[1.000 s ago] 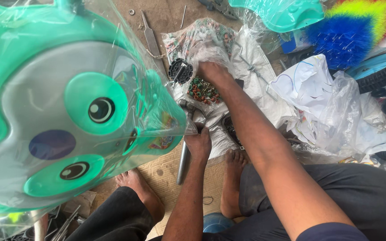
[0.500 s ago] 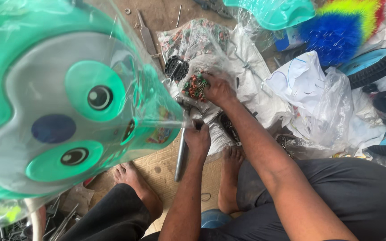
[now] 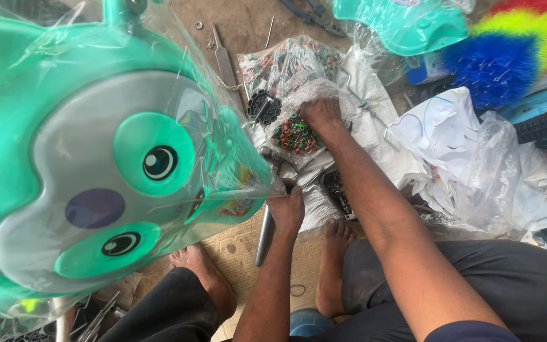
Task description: The person assembles a green children's tricycle by attaching the handlebar, seat, and pedals. They use a wrench to tighten bolts and secure the components together.
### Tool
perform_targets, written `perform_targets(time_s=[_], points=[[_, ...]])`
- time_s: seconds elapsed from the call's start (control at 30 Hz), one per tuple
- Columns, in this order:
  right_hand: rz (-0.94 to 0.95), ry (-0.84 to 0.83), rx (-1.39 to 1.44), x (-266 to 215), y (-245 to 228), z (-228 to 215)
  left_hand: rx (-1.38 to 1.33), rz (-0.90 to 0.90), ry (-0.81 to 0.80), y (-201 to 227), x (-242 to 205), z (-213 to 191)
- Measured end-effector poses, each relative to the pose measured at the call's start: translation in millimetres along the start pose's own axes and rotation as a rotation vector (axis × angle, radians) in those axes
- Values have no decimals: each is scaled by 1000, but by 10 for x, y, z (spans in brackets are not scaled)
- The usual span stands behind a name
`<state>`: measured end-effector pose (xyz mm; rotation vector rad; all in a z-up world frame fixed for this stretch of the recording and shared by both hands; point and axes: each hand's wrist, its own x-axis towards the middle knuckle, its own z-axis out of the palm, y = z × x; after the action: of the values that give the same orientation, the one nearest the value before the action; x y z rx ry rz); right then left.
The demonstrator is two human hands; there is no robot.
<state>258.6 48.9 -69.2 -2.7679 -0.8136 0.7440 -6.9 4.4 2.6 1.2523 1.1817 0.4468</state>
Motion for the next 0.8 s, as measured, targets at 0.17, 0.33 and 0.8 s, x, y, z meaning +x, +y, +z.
perform_targets(time_s=[0.17, 0.33, 0.8], points=[[-172, 36, -101, -144, -118, -91, 38, 7, -5, -30, -4, 19], [194, -142, 184, -245, -301, -180, 13, -32, -59, 41, 18, 37], [251, -247, 452, 543, 308, 318, 29, 33, -84, 30, 29, 58]])
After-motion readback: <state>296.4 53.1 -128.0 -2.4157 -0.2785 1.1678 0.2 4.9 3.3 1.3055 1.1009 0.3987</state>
